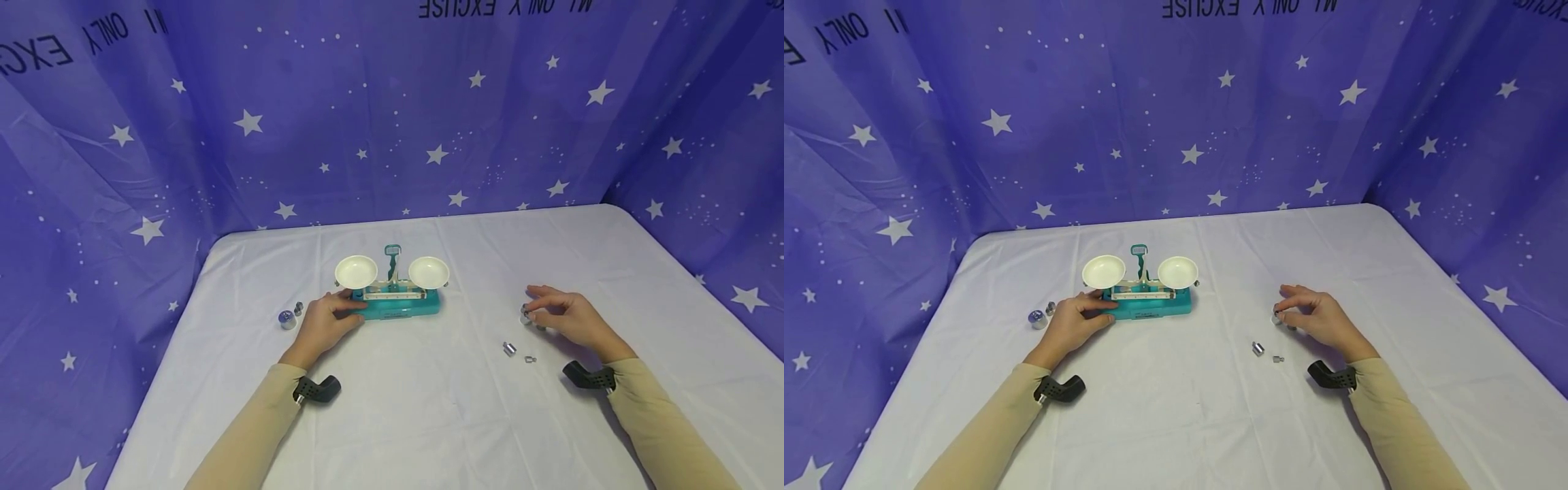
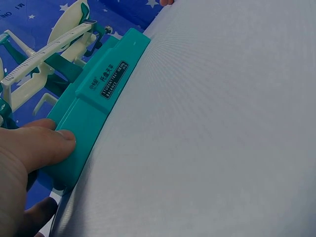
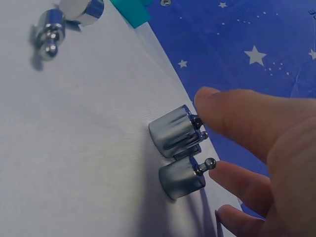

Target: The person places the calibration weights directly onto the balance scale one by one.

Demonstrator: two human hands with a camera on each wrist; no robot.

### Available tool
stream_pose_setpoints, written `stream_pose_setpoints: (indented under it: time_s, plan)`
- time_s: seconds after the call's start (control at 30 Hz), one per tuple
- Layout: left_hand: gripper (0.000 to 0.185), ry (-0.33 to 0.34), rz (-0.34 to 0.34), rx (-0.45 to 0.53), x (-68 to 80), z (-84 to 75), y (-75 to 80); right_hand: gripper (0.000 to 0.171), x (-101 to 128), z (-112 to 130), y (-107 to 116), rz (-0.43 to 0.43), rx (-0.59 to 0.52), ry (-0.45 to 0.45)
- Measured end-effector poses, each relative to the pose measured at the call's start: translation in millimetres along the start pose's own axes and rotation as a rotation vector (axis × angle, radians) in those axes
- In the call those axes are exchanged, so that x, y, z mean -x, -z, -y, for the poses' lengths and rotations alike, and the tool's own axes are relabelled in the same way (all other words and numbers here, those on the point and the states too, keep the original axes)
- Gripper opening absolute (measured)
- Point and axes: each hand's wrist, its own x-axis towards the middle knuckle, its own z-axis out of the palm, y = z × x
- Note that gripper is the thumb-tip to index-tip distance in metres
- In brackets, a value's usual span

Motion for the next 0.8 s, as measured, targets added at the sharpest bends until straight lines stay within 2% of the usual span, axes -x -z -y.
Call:
stream_pose_setpoints:
  time_s: [0.8]
  plan:
    - [0.021,-0.003,-0.009,-0.003,0.1,-0.4,-0.9,0.017,0.9,1.8,-4.1,-0.036,0.026,0.028]
